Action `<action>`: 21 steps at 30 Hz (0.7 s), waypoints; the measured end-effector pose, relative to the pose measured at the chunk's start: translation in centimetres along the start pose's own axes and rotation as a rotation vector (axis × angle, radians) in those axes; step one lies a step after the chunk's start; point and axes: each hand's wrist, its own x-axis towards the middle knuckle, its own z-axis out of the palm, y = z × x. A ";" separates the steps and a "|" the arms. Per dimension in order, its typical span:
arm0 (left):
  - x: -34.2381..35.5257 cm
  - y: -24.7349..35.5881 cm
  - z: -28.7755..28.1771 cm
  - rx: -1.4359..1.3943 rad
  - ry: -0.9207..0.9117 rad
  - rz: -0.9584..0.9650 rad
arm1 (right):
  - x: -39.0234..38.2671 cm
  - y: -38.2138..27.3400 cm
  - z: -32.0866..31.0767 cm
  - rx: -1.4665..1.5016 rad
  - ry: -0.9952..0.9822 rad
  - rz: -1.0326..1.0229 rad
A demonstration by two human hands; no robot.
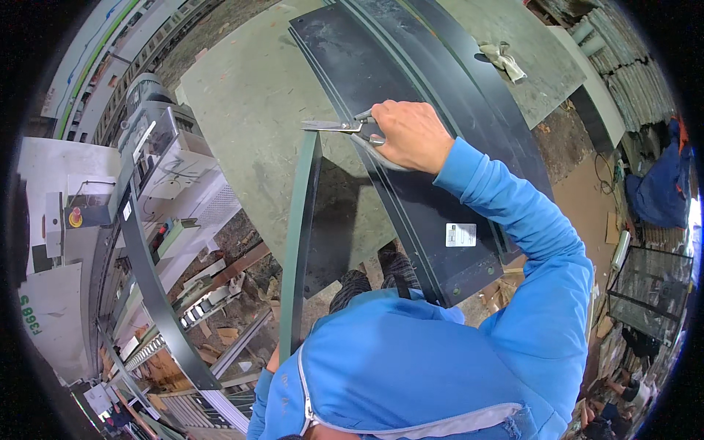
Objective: The person uses tin snips to trim the edges of long, dark-colored rectangular panels. They repeatedly pick up a panel, cut along the edge, and place the trimmed piece onto a roller conveyor system. The person handles the panels one at a time, moving them from a workbench to the conveyor.
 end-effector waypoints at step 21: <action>0.5 -0.3 -0.1 0.101 -0.020 0.068 | -0.3 1.2 0.3 -0.019 -0.051 -0.069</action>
